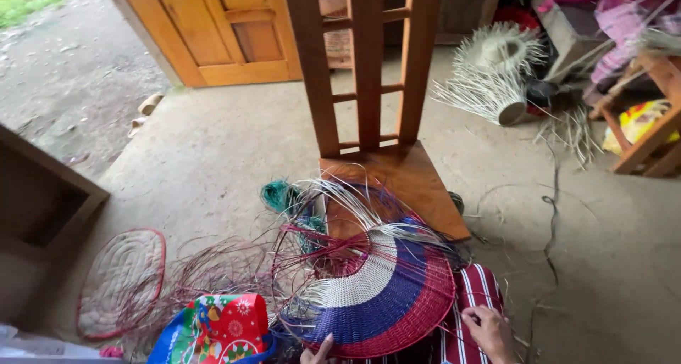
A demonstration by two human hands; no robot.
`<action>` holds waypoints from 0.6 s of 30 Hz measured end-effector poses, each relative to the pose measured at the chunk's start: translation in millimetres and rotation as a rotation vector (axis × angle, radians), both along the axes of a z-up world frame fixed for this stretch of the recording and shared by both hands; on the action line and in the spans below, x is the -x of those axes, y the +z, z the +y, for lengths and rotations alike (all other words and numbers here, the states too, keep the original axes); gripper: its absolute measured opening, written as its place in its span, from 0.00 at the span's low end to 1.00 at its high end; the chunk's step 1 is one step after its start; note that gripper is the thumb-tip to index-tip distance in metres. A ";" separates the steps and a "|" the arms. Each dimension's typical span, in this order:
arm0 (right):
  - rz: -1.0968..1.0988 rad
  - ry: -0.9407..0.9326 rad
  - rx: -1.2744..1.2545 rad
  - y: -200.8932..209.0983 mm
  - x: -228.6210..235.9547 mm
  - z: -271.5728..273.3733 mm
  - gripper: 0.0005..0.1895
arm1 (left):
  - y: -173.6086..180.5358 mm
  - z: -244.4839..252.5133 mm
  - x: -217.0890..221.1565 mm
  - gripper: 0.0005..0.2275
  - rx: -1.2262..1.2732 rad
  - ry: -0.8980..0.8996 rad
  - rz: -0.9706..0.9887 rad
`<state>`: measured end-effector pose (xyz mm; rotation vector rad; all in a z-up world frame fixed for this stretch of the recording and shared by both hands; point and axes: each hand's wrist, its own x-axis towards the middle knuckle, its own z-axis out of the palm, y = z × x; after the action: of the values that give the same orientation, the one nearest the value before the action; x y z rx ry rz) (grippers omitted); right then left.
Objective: Weaving colored fibers into a circular pattern to create a mat or hat
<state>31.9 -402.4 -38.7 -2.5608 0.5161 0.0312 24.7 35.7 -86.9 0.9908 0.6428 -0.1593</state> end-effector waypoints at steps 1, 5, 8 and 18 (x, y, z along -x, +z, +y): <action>-0.003 0.027 0.004 -20.6 -4.4 -13.5 0.08 | 12.5 0.7 3.5 0.19 0.004 0.027 -0.003; 0.185 -0.143 0.111 -84.2 -13.5 -71.4 0.14 | 50.3 4.5 10.3 0.15 -0.091 -0.198 -0.019; 0.114 -0.177 0.090 -110.2 7.9 -112.1 0.18 | 57.4 12.3 12.7 0.16 -0.074 -0.308 0.023; -0.295 -0.394 0.244 -70.0 99.2 -172.1 0.10 | 59.0 20.4 53.9 0.18 -0.065 -0.591 -0.097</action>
<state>-67.4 -574.5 -108.7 -2.5799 0.9408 -0.5706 -29.2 56.2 -28.0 1.2239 0.2524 -0.6088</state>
